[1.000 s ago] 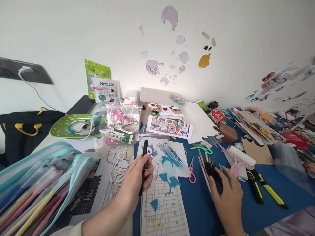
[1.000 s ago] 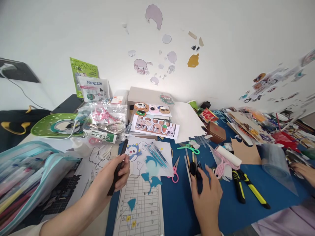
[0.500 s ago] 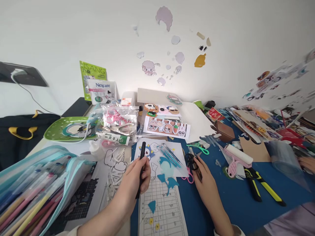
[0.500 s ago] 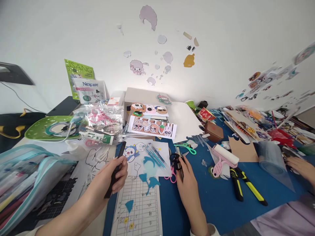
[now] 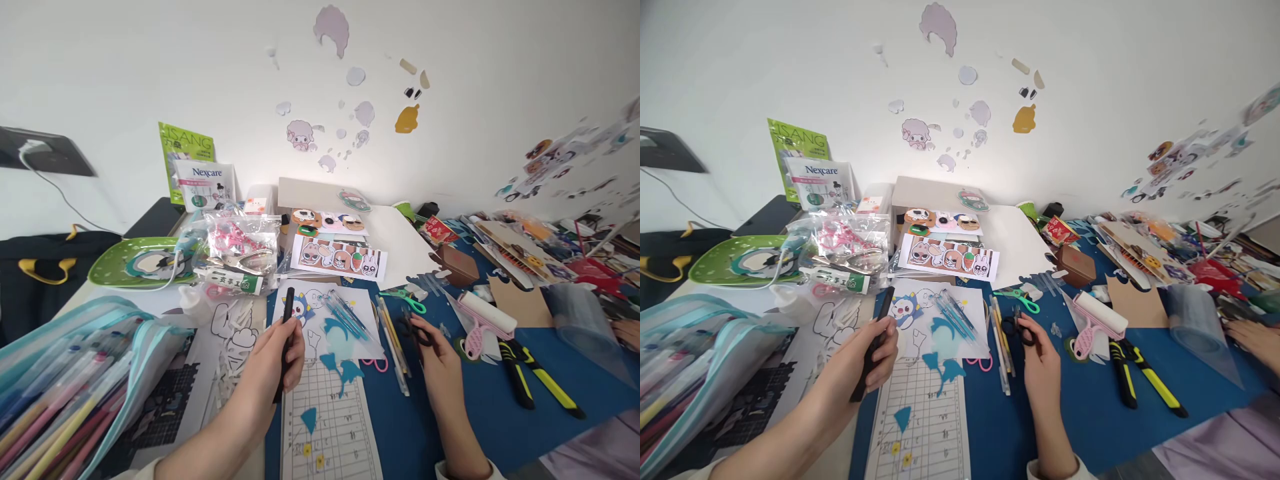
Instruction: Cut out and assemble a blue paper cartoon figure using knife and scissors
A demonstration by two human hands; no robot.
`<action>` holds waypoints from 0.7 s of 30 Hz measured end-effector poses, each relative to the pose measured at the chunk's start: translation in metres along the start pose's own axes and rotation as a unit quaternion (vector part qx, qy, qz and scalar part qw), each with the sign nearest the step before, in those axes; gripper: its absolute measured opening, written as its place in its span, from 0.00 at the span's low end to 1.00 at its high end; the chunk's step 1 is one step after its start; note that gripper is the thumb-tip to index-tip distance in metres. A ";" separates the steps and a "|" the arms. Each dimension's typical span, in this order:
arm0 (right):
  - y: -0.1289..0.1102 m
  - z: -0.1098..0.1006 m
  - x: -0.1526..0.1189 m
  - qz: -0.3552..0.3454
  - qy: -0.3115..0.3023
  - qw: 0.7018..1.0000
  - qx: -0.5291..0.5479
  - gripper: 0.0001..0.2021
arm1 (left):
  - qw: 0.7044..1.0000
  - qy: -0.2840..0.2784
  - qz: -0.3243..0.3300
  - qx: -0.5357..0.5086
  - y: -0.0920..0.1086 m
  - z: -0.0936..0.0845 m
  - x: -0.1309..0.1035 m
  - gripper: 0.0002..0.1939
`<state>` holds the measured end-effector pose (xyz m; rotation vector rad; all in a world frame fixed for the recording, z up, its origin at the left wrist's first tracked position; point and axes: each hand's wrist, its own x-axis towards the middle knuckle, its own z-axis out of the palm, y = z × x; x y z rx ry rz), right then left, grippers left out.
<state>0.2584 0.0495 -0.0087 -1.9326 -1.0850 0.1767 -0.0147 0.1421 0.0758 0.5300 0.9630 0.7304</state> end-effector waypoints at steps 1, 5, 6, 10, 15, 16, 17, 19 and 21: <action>0.004 -0.005 0.005 -0.004 0.001 1.000 0.000 0.16 | 1.000 0.000 0.000 0.000 0.000 0.000 0.000 0.19; 0.019 -0.027 0.026 -0.045 -0.048 0.998 -0.024 0.15 | 1.000 -0.001 -0.002 0.000 0.002 0.000 -0.001 0.17; 0.022 -0.031 0.030 -0.057 -0.066 0.996 -0.035 0.14 | 1.000 0.000 -0.002 0.000 0.003 0.000 -0.001 0.17; 0.029 -0.041 0.039 -0.089 -0.121 0.985 -0.085 0.15 | 1.000 0.004 -0.004 -0.003 0.003 0.000 0.000 0.16; 0.026 -0.044 0.048 -0.109 -0.147 0.969 -0.164 0.24 | 1.000 0.004 -0.006 -0.007 0.001 -0.001 0.001 0.15; 0.024 -0.046 0.052 -0.114 -0.150 0.965 -0.183 0.24 | 1.000 0.004 -0.005 -0.007 0.001 -0.001 0.001 0.15; 0.022 -0.050 0.056 -0.120 -0.153 0.960 -0.202 0.24 | 1.000 0.004 -0.005 -0.008 0.001 -0.001 0.001 0.16; 0.018 -0.058 0.065 -0.131 -0.160 0.950 -0.235 0.24 | 1.000 0.003 -0.004 -0.008 0.001 -0.001 0.001 0.16; 0.015 -0.065 0.071 -0.134 -0.160 0.943 -0.261 0.22 | 1.000 0.002 -0.003 -0.008 0.002 -0.001 0.001 0.17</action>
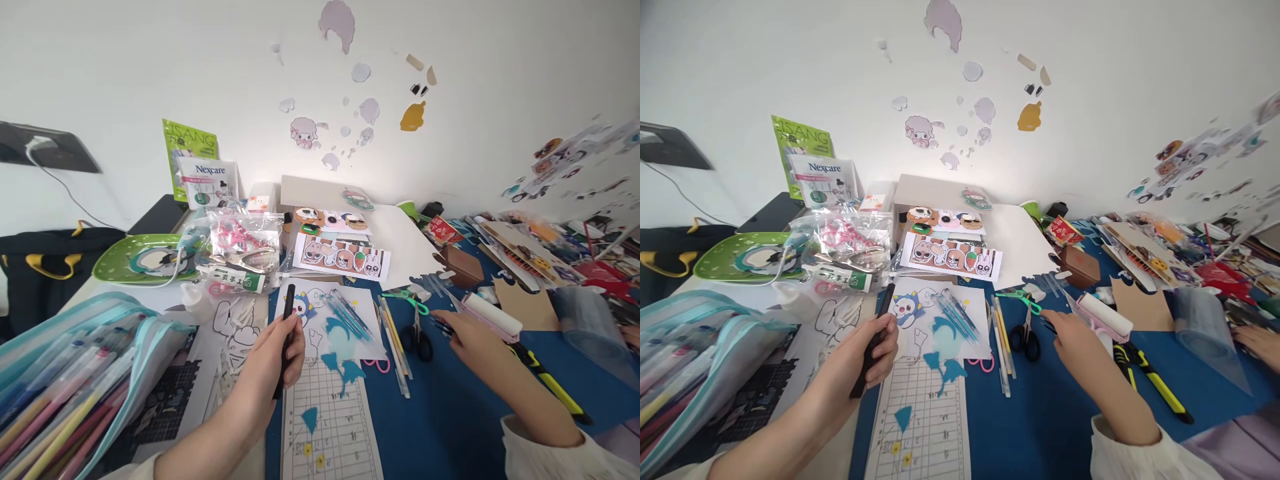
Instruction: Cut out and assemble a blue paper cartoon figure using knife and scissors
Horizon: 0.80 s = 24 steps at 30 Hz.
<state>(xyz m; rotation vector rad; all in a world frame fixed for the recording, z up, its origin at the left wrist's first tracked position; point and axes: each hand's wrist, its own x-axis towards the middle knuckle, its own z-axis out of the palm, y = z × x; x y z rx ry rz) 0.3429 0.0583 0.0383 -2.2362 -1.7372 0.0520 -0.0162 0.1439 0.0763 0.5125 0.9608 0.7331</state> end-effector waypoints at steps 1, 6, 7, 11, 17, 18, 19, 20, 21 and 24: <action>0.000 -0.002 0.000 0.004 0.002 1.000 -0.011 0.20 | 1.000 -0.002 0.001 0.001 0.000 0.000 0.000 0.17; -0.020 0.019 -0.010 0.050 0.035 0.997 -0.046 0.16 | 1.000 -0.014 0.009 0.006 0.000 -0.001 0.000 0.18; -0.027 0.026 -0.012 0.061 0.045 0.996 -0.051 0.17 | 1.000 -0.016 0.011 0.008 0.000 -0.002 -0.001 0.18; -0.050 0.047 -0.015 0.118 0.084 0.986 -0.080 0.23 | 0.999 -0.025 0.020 0.014 0.000 -0.003 -0.002 0.19; -0.054 0.051 -0.007 0.158 0.089 0.980 -0.080 0.11 | 0.999 -0.031 0.024 0.018 0.000 -0.002 0.000 0.19; -0.054 0.051 -0.007 0.152 0.086 0.982 -0.074 0.09 | 0.999 -0.031 0.023 0.018 0.000 -0.002 0.000 0.19; -0.053 0.051 -0.007 0.143 0.083 0.984 -0.066 0.08 | 0.999 -0.030 0.024 0.019 0.000 -0.002 0.000 0.19; -0.053 0.051 -0.006 0.133 0.082 0.986 -0.058 0.07 | 0.999 -0.030 0.025 0.020 0.000 -0.002 0.000 0.19; -0.053 0.051 -0.005 0.123 0.082 0.988 -0.051 0.07 | 0.999 -0.031 0.027 0.021 0.000 -0.002 0.000 0.19; -0.058 0.049 -0.001 0.099 0.097 0.990 -0.037 0.07 | 0.998 -0.038 0.036 0.031 -0.001 -0.001 -0.002 0.19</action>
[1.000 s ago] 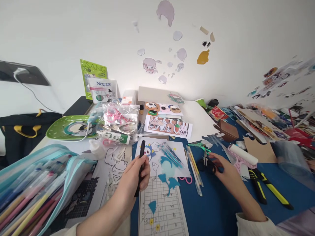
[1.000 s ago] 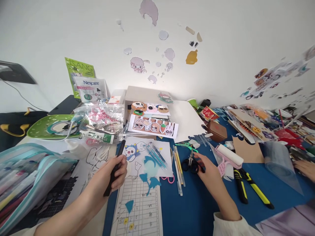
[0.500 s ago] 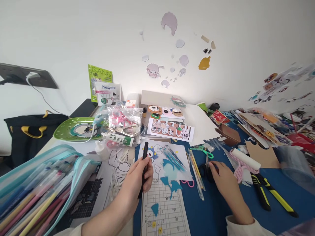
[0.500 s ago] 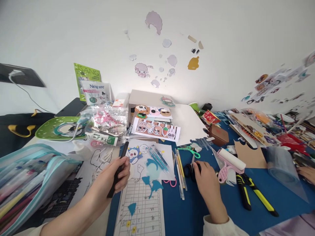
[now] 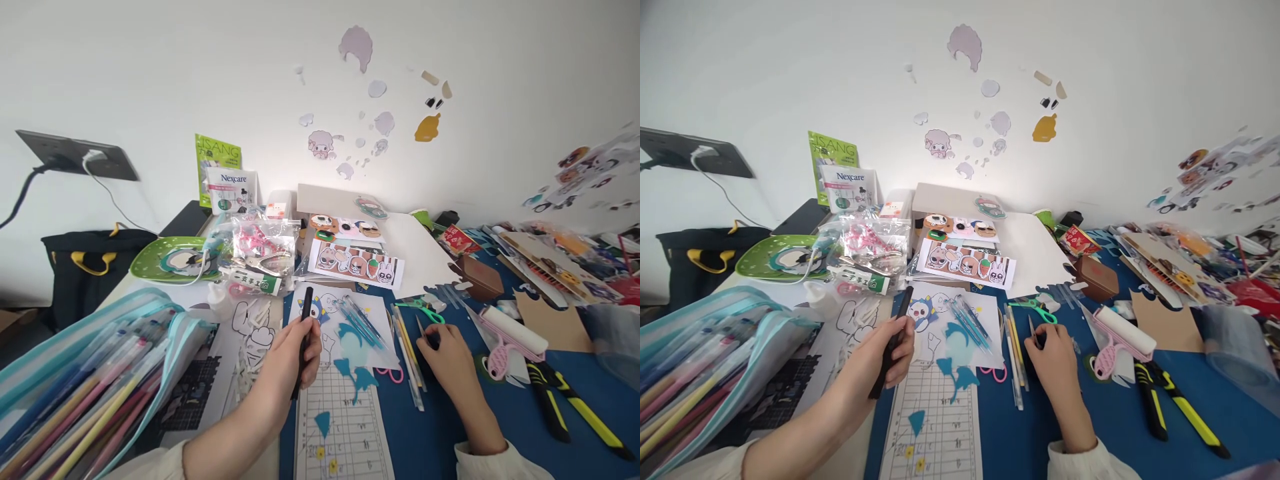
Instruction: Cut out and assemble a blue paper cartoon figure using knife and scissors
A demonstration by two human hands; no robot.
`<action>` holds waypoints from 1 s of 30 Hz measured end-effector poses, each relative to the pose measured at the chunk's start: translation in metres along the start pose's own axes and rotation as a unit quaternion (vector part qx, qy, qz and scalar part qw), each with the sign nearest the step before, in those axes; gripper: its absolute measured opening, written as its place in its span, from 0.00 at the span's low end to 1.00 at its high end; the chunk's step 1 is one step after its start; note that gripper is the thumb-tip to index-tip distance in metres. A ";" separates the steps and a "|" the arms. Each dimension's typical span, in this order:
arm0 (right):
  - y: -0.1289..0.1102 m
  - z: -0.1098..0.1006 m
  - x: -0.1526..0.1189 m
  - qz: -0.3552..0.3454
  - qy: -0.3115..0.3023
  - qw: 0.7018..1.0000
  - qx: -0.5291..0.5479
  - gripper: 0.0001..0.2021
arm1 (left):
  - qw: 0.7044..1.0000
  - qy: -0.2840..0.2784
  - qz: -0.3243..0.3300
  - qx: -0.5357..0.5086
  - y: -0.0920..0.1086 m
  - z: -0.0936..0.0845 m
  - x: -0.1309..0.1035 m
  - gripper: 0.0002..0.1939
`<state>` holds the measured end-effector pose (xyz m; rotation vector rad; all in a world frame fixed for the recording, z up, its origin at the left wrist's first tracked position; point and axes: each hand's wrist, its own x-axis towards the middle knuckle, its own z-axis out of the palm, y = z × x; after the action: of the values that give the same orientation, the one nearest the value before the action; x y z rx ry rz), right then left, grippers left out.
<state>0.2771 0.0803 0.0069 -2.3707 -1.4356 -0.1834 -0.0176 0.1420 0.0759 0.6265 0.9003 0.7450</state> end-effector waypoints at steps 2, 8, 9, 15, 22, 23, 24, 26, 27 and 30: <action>-0.011 -0.007 -0.002 -0.021 0.019 1.000 0.010 0.09 | 1.000 -0.012 0.002 0.014 0.000 0.001 -0.001 0.20; -0.089 -0.051 -0.028 -0.287 0.043 0.940 0.178 0.09 | 0.994 -0.058 -0.075 0.055 -0.005 0.007 -0.006 0.23; -0.104 -0.056 -0.030 -0.318 0.007 0.921 0.226 0.11 | 0.992 -0.065 -0.090 0.058 -0.006 0.008 -0.007 0.23; -0.154 -0.032 -0.005 -0.076 -0.423 0.702 0.568 0.14 | 0.988 -0.088 -0.104 0.072 -0.007 0.012 -0.011 0.26; -0.155 -0.009 -0.011 -0.029 -0.449 0.592 0.669 0.20 | 0.969 -0.135 -0.072 0.196 -0.033 -0.001 0.002 0.28; -0.155 -0.011 -0.014 -0.038 -0.470 0.581 0.664 0.18 | 0.966 -0.137 -0.059 0.210 -0.035 -0.002 0.003 0.28; -0.154 -0.013 -0.016 -0.042 -0.478 0.573 0.664 0.17 | 0.961 -0.141 -0.044 0.232 -0.036 -0.004 0.003 0.28; -0.153 -0.017 -0.018 -0.022 -0.449 0.561 0.695 0.15 | 0.938 -0.158 0.000 0.308 -0.034 -0.005 0.002 0.27; -0.152 -0.018 -0.017 -0.006 -0.419 0.548 0.725 0.16 | 0.919 -0.162 0.026 0.358 -0.033 -0.006 0.002 0.25; -0.145 -0.018 -0.009 0.049 -0.306 0.533 0.788 0.16 | 0.842 -0.168 0.092 0.503 -0.029 -0.008 0.001 0.16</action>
<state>0.1471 0.1268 0.0551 -0.8084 -0.7777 1.4598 -0.0155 0.1273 0.0498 1.7433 0.8656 0.2467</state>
